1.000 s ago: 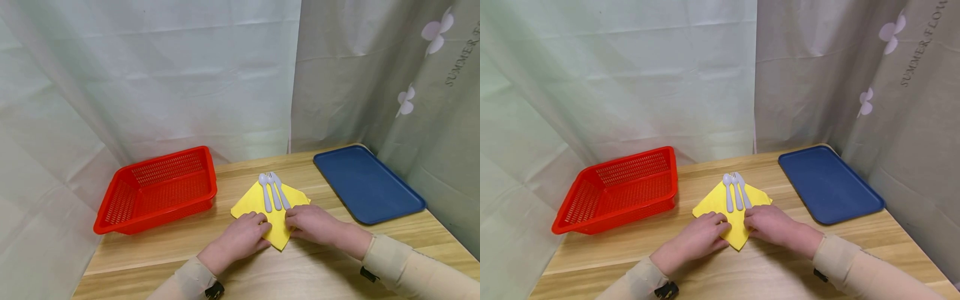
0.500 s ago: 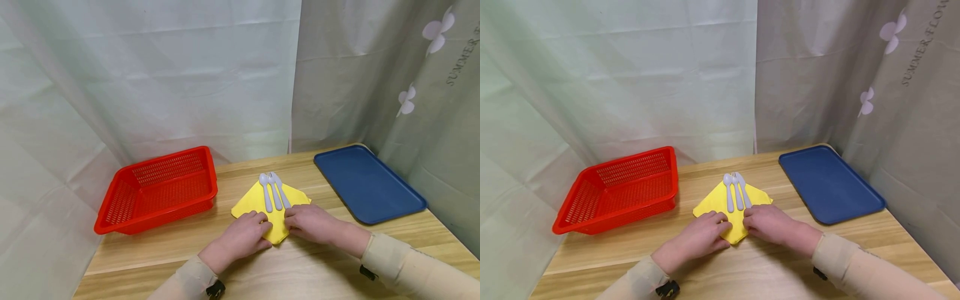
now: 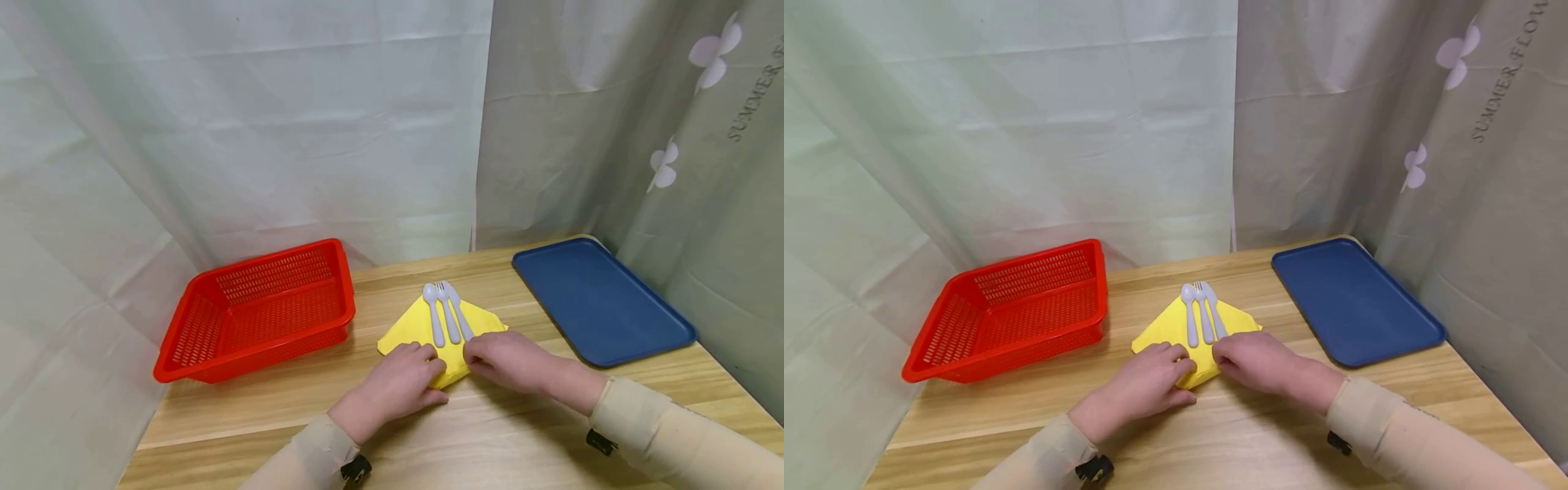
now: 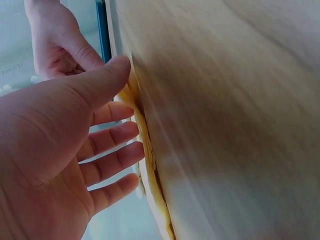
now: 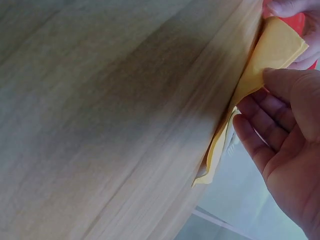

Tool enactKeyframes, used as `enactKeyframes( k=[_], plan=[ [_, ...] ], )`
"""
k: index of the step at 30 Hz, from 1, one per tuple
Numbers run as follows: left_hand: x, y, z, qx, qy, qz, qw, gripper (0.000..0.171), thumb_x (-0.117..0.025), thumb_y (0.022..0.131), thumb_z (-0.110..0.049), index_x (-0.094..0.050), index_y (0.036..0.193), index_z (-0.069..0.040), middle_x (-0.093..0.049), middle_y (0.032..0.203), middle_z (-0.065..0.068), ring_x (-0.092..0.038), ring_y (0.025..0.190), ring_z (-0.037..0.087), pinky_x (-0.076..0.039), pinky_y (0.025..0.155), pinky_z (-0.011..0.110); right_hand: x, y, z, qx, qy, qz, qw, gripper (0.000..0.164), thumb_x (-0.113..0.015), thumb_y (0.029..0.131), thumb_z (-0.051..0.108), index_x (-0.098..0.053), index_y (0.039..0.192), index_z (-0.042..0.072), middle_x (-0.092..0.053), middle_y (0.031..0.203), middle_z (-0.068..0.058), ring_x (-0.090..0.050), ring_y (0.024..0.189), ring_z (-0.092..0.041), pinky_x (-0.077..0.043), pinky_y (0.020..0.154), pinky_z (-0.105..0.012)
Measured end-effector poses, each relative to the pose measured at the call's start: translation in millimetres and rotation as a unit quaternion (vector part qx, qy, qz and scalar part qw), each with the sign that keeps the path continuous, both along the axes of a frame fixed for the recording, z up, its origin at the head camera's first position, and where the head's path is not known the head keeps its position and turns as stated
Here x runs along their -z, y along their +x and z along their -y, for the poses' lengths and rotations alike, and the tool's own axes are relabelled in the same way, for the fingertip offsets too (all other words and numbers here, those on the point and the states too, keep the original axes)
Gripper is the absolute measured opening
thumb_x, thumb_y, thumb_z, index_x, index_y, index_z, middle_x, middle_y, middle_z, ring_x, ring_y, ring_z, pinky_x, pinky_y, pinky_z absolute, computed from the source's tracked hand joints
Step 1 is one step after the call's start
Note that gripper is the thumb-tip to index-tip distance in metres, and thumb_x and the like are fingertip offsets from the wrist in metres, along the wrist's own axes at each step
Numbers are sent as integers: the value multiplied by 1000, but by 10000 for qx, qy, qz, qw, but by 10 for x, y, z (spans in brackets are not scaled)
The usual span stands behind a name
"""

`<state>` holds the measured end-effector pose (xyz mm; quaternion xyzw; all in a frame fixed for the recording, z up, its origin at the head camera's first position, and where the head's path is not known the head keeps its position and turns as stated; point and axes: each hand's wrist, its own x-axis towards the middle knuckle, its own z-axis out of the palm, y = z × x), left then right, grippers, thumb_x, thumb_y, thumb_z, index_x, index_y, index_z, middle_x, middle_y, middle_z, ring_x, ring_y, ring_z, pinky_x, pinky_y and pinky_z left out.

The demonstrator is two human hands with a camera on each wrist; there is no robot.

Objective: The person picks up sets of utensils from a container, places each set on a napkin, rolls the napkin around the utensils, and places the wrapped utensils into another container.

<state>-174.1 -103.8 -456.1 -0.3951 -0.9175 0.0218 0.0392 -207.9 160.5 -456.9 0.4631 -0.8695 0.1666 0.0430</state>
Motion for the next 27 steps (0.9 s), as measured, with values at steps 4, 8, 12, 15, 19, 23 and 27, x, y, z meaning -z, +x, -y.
enactKeyframes(
  k=[4, 8, 12, 15, 19, 23, 27],
  plan=[
    [20, -7, -29, -108, 26, -78, 9999, 31, -85, 98, -48, -77, 111, -21, -66, 106, -5, -60, 95, 15, -55, 93, 34, -18, -3, -7, 56, -113, 175, 9998, 24, -81, 101, 10, -64, 91, 26, -56, 84, 18, -51, 76, -4, -47, 68, -25],
    [51, -22, -52, -210, 92, -206, 9995, 20, -85, 99, -35, -79, 109, -19, -69, 104, -3, -63, 93, 17, -57, 90, 35, -23, -16, -12, 143, -193, 317, 9992, 23, -81, 101, 9, -66, 93, 25, -58, 86, 18, -52, 75, -3, -49, 69, -25],
    [46, -43, -72, -265, 167, -331, 9990, 7, -81, 99, -23, -80, 101, -17, -70, 97, -2, -64, 85, 18, -58, 85, 35, -21, -30, -12, 199, -158, 386, 9989, 18, -84, 101, 16, -68, 95, 24, -61, 88, 18, -54, 78, -4, -51, 71, -26],
    [43, -61, -81, -355, 253, -349, 9984, 6, -79, 100, -21, -78, 96, -16, -70, 91, -3, -64, 79, 17, -58, 81, 34, -19, -34, -18, 236, -88, 428, 9988, 18, -88, 97, 27, -72, 99, 23, -64, 92, 16, -56, 80, -4, -53, 72, -28],
    [56, -76, -78, -577, 523, -293, 9965, 10, -78, 101, -21, -74, 93, -15, -67, 84, -3, -62, 73, 16, -57, 71, 33, -31, -31, -34, 249, -2, 400, 9989, 27, -95, 90, 33, -75, 103, 21, -67, 97, 12, -55, 83, -5, -54, 74, -29],
    [50, -89, -70, -737, 872, -337, 9929, 11, -77, 102, -19, -72, 94, -14, -64, 81, -3, -58, 69, 16, -53, 62, 32, -36, -40, -39, 203, -13, 170, 9996, 25, -97, 88, 24, -75, 101, 19, -66, 95, 9, -53, 82, -7, -53, 72, -28],
    [24, -130, -77, -864, 1079, -408, 9896, 8, -77, 103, -19, -74, 98, -14, -64, 82, -3, -57, 68, 14, -52, 61, 30, -48, -74, -28, 268, -62, 3, 9996, 25, -96, 88, 17, -72, 94, 20, -61, 89, 10, -49, 78, -7, -47, 69, -27]
  ],
)
